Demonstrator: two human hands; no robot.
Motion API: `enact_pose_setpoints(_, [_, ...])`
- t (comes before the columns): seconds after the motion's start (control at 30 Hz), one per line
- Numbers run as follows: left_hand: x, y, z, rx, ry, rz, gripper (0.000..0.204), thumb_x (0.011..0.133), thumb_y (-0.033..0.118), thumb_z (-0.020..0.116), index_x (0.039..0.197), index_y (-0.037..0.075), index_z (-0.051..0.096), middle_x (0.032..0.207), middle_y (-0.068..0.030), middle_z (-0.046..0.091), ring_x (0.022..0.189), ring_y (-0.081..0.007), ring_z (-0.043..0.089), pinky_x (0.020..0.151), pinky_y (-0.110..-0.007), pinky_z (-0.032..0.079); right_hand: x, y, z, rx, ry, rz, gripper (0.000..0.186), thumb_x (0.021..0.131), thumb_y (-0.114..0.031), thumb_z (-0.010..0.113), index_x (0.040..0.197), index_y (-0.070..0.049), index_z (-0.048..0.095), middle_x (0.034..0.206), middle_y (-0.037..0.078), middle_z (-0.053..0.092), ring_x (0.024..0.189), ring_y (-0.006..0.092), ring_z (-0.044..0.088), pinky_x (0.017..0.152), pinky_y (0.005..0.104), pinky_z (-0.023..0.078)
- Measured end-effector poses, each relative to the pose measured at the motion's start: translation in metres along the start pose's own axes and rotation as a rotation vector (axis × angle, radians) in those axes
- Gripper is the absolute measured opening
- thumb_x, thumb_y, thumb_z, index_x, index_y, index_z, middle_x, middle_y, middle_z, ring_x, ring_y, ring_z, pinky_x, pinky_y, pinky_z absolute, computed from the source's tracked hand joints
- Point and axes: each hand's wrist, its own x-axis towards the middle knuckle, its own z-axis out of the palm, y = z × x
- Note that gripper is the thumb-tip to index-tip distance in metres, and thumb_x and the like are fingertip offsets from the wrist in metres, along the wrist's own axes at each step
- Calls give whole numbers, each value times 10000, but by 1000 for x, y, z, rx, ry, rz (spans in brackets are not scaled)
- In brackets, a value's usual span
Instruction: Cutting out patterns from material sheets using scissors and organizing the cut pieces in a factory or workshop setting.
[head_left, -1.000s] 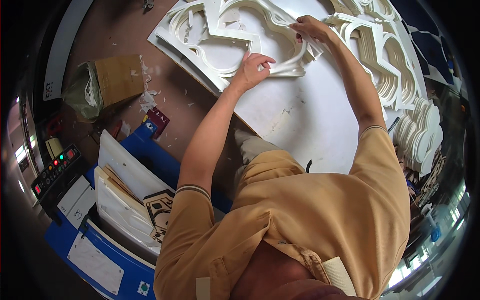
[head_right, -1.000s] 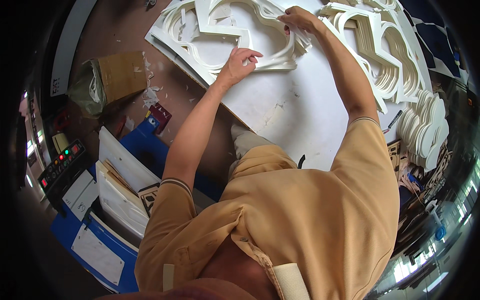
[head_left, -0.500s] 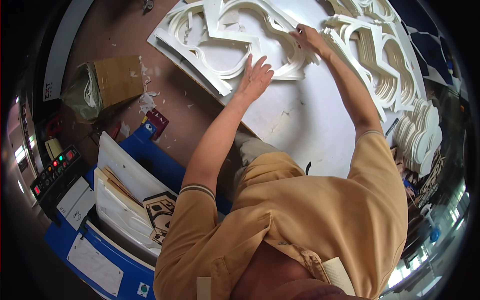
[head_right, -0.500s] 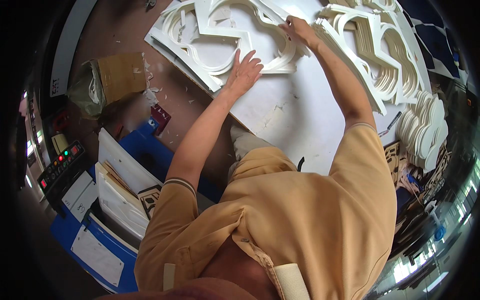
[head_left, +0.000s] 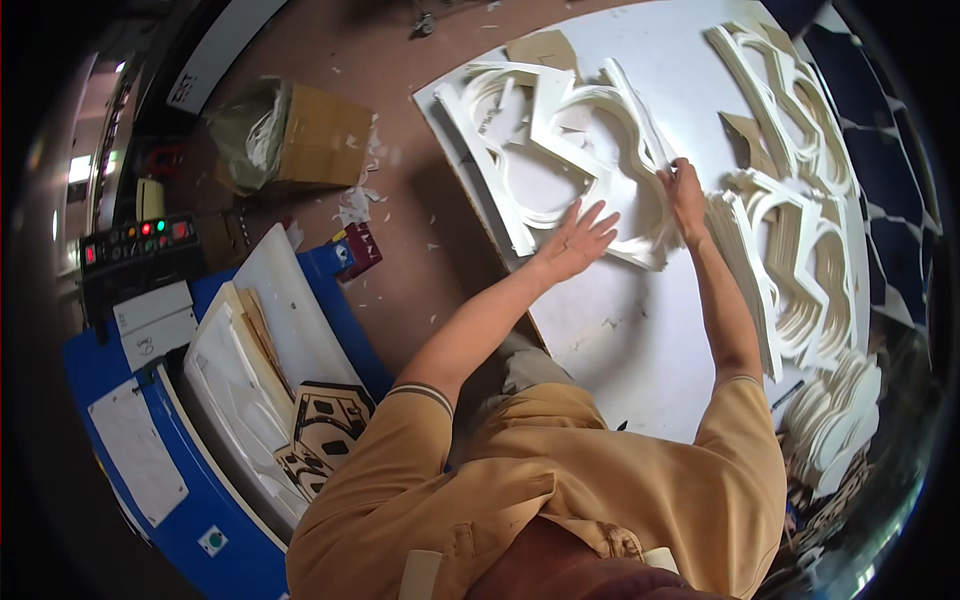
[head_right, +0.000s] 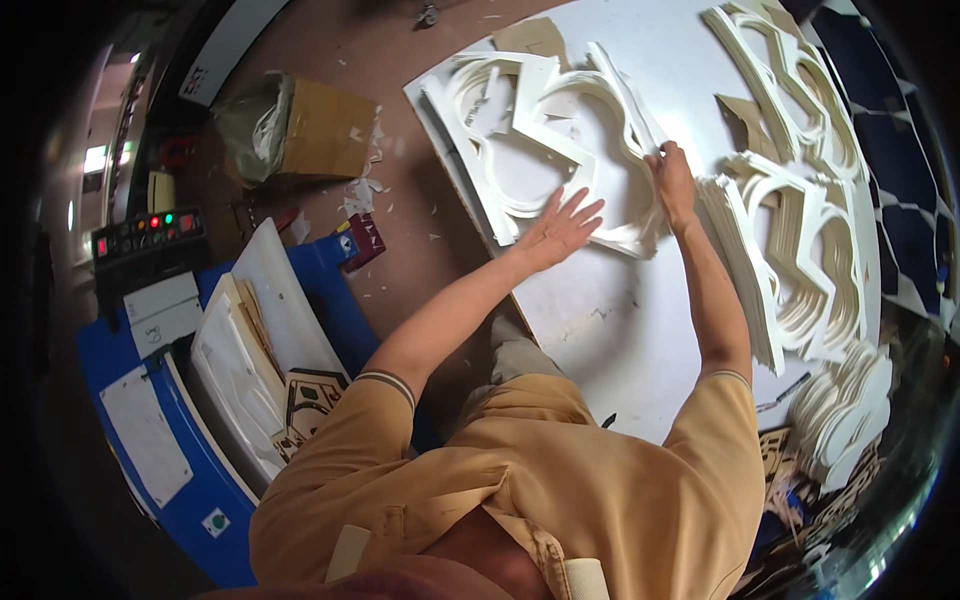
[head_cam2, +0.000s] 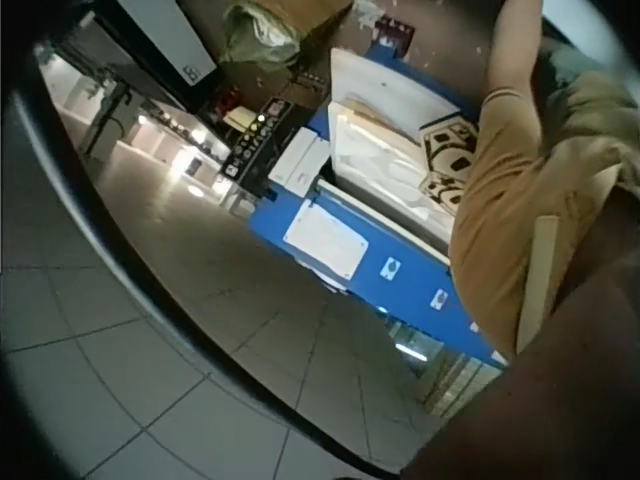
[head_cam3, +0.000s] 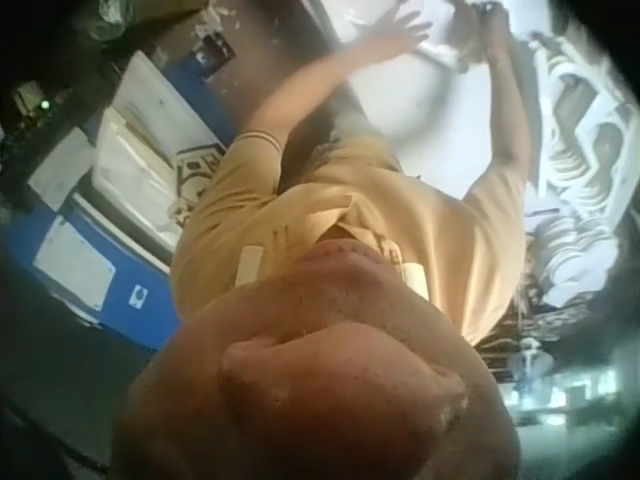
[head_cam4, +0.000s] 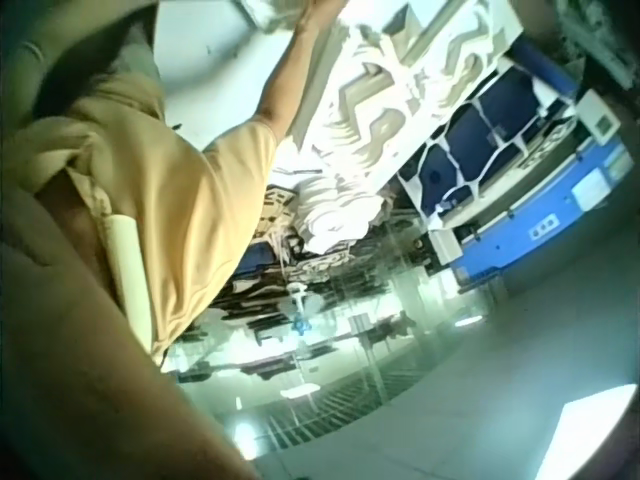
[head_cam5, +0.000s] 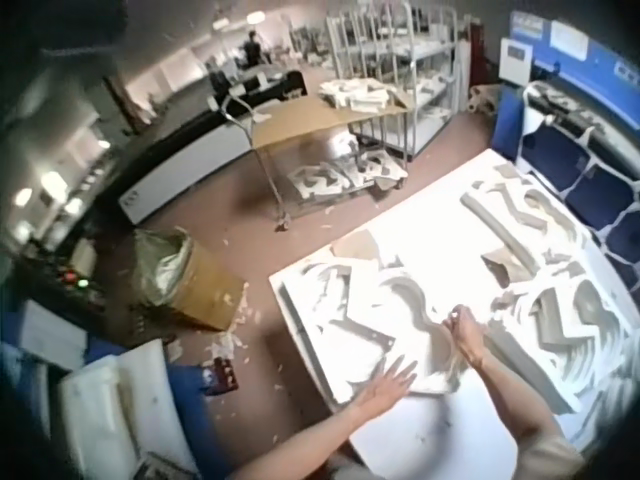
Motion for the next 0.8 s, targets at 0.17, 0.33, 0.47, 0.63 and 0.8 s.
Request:
enact_pose_setpoints(0.17, [6, -20, -44, -339, 157, -155, 557, 889, 347, 667, 1374, 112, 529, 1493, -87, 465, 1441, -334, 356, 1213, -561, 201, 37, -16, 31, -163, 192, -243, 303, 927, -193, 684, 1169, -33, 597, 1124, 178, 623, 941, 340, 613, 849, 446, 501])
enact_pose_setpoints(0.33, [14, -104, -30, -457, 429, -734, 625, 873, 225, 711, 1394, 14, 440, 1444, -187, 445, 1298, -395, 464, 1136, -481, 348, 102, -101, 74, -64, 107, -509, 315, 887, -154, 710, 1161, -34, 611, 1108, 180, 610, 954, 355, 594, 880, 433, 500])
enact_pose_setpoints(0.47, [10, -188, -11, -504, 549, -1224, 710, 854, 199, 736, 1393, -62, 355, 1387, -255, 445, 1243, -424, 491, 1068, -458, 421, 157, -175, 125, -65, 8, -583, 279, 888, -130, 683, 1133, -19, 608, 1085, 181, 610, 968, 349, 589, 881, 431, 496])
enact_pose_setpoints(0.63, [10, -245, 9, -643, 297, -1435, 690, 854, 124, 705, 1384, -72, 311, 1387, -291, 388, 1152, -461, 530, 1011, -499, 455, 214, -206, 187, -312, -5, -783, 239, 905, -107, 638, 1116, -1, 599, 1066, 184, 614, 956, 345, 601, 839, 435, 503])
enact_pose_setpoints(0.8, [0, -271, 39, -636, 254, -1473, 651, 873, 103, 653, 1389, -82, 302, 1336, -302, 427, 1140, -456, 544, 994, -501, 464, 233, -217, 208, -378, -102, -807, 204, 924, -96, 596, 1099, 9, 574, 1049, 181, 620, 921, 352, 616, 805, 450, 506])
